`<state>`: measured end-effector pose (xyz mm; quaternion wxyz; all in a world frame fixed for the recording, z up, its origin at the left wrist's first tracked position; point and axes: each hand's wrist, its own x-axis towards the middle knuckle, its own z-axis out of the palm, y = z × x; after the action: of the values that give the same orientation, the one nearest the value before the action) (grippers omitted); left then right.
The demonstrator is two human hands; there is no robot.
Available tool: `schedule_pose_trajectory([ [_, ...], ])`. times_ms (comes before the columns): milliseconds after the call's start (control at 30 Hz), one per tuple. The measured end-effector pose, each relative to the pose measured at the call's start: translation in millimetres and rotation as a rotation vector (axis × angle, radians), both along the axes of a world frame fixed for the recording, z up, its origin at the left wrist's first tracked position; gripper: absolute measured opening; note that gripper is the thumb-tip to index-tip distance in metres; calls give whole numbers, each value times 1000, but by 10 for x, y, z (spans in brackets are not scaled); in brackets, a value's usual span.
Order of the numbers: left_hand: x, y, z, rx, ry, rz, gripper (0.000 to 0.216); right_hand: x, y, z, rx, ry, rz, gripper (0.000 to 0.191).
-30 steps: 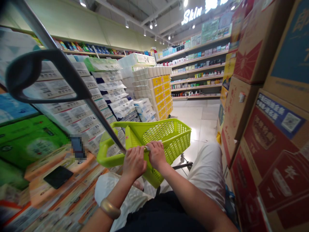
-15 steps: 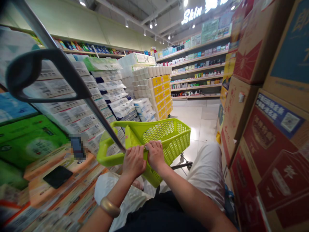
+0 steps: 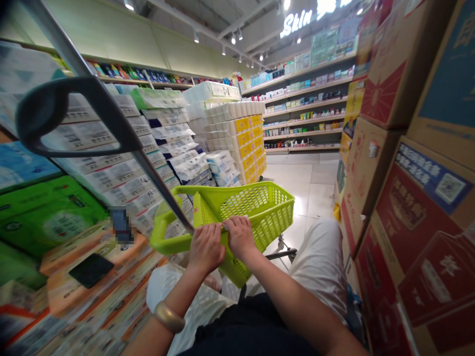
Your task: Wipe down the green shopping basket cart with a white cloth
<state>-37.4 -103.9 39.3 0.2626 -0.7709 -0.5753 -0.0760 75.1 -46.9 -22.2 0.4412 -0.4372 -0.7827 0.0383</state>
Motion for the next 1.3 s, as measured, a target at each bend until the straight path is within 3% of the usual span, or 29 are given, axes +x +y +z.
schedule_pose_trajectory([
  [267,6,-5,-31,22,18,5,50,208,140,-122,-43,-8,-145,30],
  [467,1,1,-27,21,13,11,45,13,1,-30,-18,23,-64,30],
  [600,2,-13,-24,15,21,8,46,87,44,-90,16,-7,-15,32],
  [800,8,-13,-40,18,4,-3,50,344,218,-254,31,-23,-124,32],
  [1000,21,-23,-23,9,-19,-3,49,267,164,-190,-34,60,-179,31],
  [1167,31,-24,-20,9,-21,2,45,47,-4,-84,-26,77,-73,34],
  [1300,18,-19,-37,3,-29,-8,46,174,47,-123,-1,22,-14,36],
])
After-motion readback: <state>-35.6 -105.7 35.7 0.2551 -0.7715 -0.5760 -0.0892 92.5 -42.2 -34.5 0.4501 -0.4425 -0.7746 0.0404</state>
